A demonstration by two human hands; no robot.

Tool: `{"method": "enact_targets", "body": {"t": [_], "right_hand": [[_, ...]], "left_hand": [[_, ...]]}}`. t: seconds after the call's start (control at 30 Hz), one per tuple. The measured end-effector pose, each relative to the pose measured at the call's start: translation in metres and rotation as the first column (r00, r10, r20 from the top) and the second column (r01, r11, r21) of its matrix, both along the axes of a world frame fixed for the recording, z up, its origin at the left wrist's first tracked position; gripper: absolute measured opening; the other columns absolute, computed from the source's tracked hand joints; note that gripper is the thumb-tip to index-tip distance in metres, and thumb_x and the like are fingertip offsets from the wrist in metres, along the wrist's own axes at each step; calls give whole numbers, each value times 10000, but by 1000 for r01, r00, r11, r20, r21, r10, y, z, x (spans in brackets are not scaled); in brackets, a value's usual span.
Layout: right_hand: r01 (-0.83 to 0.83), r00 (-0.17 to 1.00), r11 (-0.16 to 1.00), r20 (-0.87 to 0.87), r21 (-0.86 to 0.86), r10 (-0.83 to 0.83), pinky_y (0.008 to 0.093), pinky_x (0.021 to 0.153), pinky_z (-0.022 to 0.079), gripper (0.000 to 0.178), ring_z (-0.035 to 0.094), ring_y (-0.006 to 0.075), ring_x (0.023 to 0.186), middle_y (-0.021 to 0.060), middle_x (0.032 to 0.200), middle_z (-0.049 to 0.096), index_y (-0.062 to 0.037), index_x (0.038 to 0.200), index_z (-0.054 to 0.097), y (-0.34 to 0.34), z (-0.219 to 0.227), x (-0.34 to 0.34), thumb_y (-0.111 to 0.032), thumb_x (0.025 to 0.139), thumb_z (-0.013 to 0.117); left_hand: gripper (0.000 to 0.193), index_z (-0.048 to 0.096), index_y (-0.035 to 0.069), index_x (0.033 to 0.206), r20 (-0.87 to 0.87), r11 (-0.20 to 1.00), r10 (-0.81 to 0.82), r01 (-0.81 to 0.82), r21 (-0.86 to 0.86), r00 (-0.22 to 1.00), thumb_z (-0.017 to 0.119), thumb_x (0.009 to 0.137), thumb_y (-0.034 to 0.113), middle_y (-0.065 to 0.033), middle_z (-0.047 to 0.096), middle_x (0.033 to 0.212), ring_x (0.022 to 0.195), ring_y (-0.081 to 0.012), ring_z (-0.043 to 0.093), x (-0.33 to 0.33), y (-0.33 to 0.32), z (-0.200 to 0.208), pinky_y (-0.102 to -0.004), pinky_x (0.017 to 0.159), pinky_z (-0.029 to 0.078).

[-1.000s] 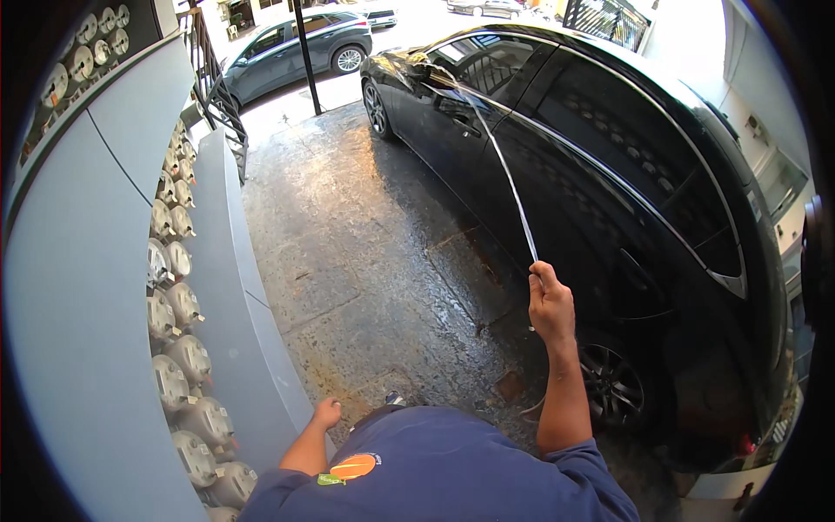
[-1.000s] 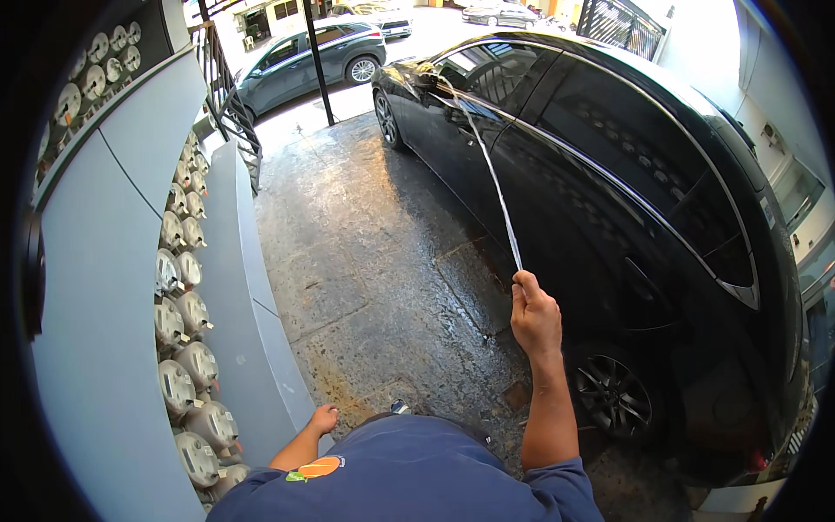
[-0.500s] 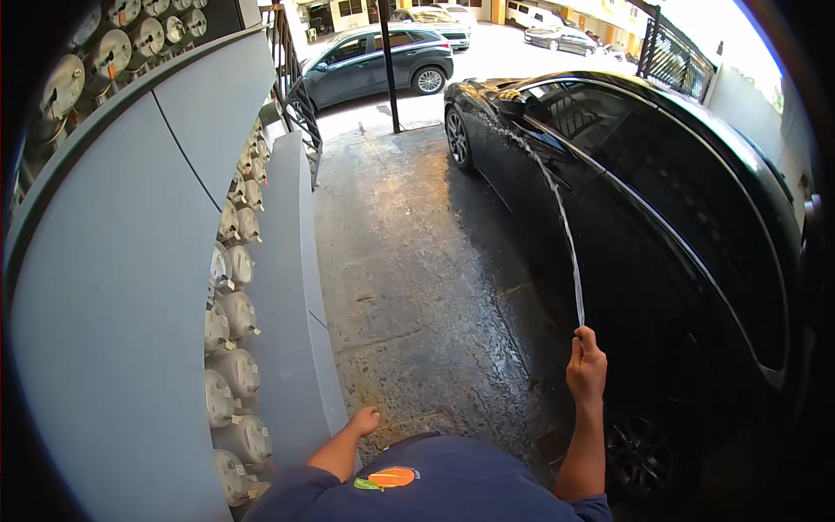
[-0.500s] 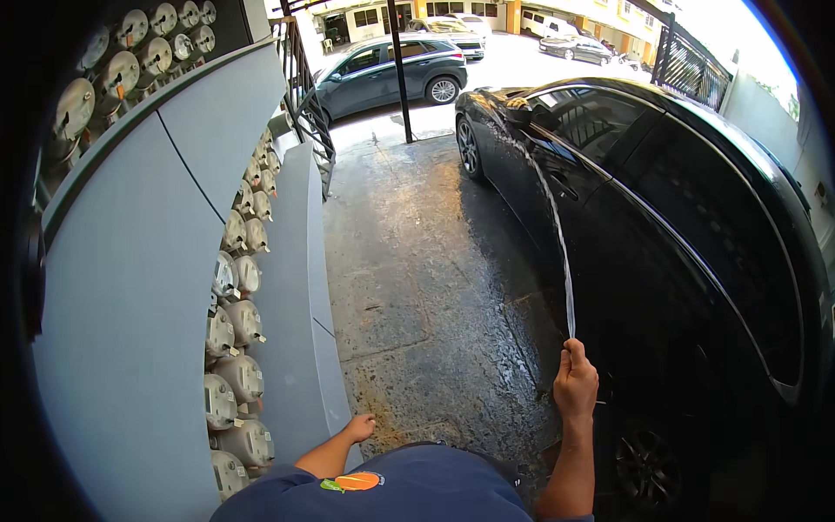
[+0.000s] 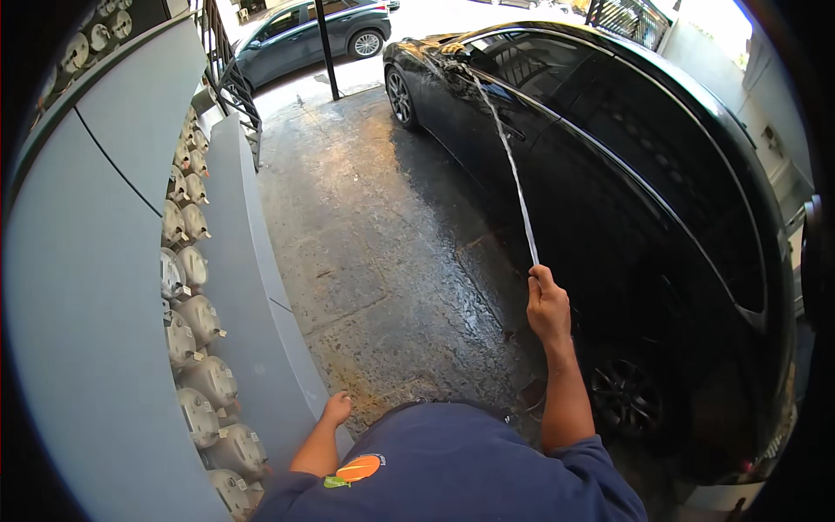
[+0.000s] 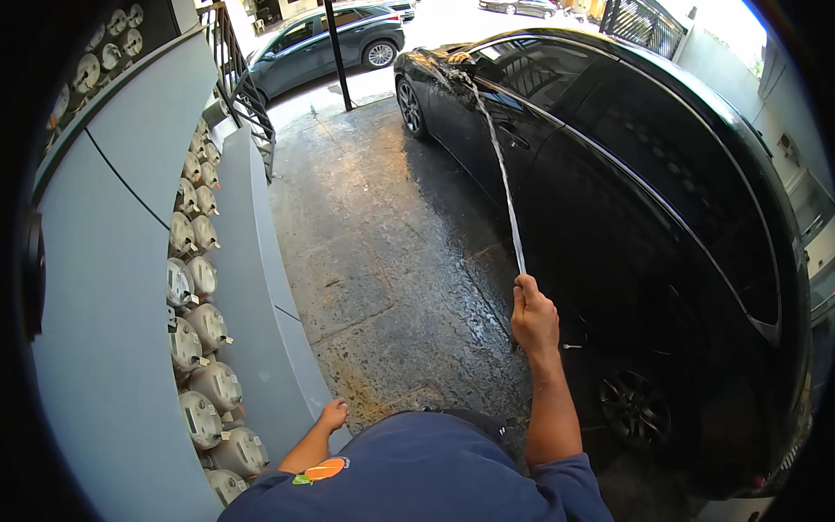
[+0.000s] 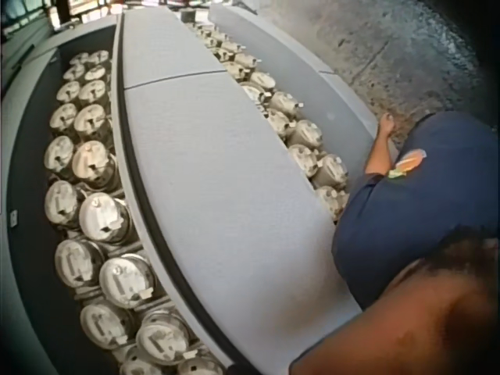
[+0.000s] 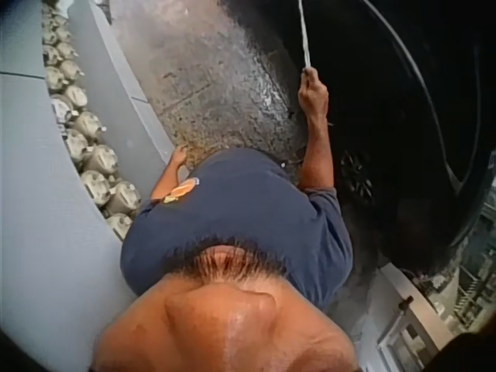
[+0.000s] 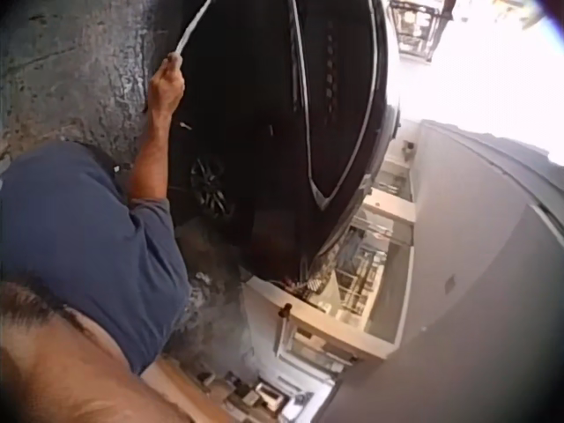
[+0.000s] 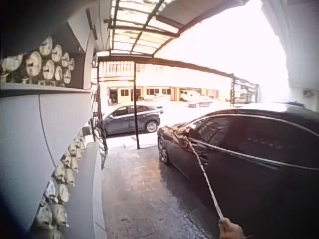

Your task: The person holds a hose and sprays water onto the side body, windows, wheel, and rear of a car.

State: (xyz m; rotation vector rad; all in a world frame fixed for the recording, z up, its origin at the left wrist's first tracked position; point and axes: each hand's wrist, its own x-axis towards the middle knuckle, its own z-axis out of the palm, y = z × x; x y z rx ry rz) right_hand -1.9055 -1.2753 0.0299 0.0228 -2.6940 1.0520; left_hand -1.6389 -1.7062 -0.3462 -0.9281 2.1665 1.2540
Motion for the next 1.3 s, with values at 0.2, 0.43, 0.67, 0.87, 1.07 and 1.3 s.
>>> {"method": "enact_targets", "body": {"t": [0.2, 0.43, 0.67, 0.87, 1.07, 1.3], "right_hand": [[-11, 1000, 1000, -26, -17, 11, 491, 715, 531, 155, 698, 432, 857, 206, 873, 714, -124, 1130, 598, -9, 3, -3, -229, 1029, 546], [1, 999, 1000, 45, 4, -1, 506, 716, 533, 156, 697, 443, 877, 209, 877, 718, -131, 1122, 597, -2, -16, 2, -243, 1029, 542], [-1, 1000, 999, -4, 33, 1, 506, 697, 529, 157, 694, 442, 848, 211, 850, 710, -124, 1123, 599, -5, 11, -6, -240, 1033, 543], [30, 997, 999, 70, 11, -31, 502, 701, 530, 150, 694, 445, 852, 215, 834, 705, -135, 1113, 601, 12, -29, 4, -247, 1027, 550], [14, 997, 1000, 70, 5, -14, 498, 704, 533, 150, 699, 439, 863, 210, 830, 707, -141, 1115, 605, 2, -22, 7, -250, 1025, 551], [35, 995, 999, 92, 3, -35, 502, 690, 524, 155, 694, 443, 834, 215, 789, 692, -148, 1126, 606, 16, -35, 10, -254, 1028, 551]], "left_hand": [[464, 600, 51, 1359, 9, 999, 47, -47, 11, 999, 544, 969, 294, -245, 624, 1334, 1275, -390, 574, 5, 4, -4, -424, 1088, 439], [435, 614, 56, 1346, 14, 1000, 29, -29, 9, 999, 539, 980, 277, -243, 624, 1335, 1280, -379, 573, 12, 1, -2, -423, 1088, 441], [456, 607, 58, 1357, 25, 1000, 19, -19, -11, 1000, 545, 973, 296, -245, 628, 1328, 1272, -383, 578, 8, 0, -7, -424, 1082, 445], [477, 598, 62, 1371, 0, 999, 36, -36, 0, 999, 545, 968, 313, -249, 623, 1334, 1277, -385, 574, 3, 3, -5, -425, 1084, 443], [465, 601, 60, 1366, 25, 1000, 19, -20, 12, 1000, 537, 970, 296, -245, 613, 1352, 1290, -388, 562, 19, -3, -14, -428, 1093, 435], [463, 602, 56, 1363, 40, 999, 36, -36, 1, 999, 535, 970, 293, -246, 609, 1358, 1295, -392, 557, 13, 3, -6, -432, 1097, 432]]}}
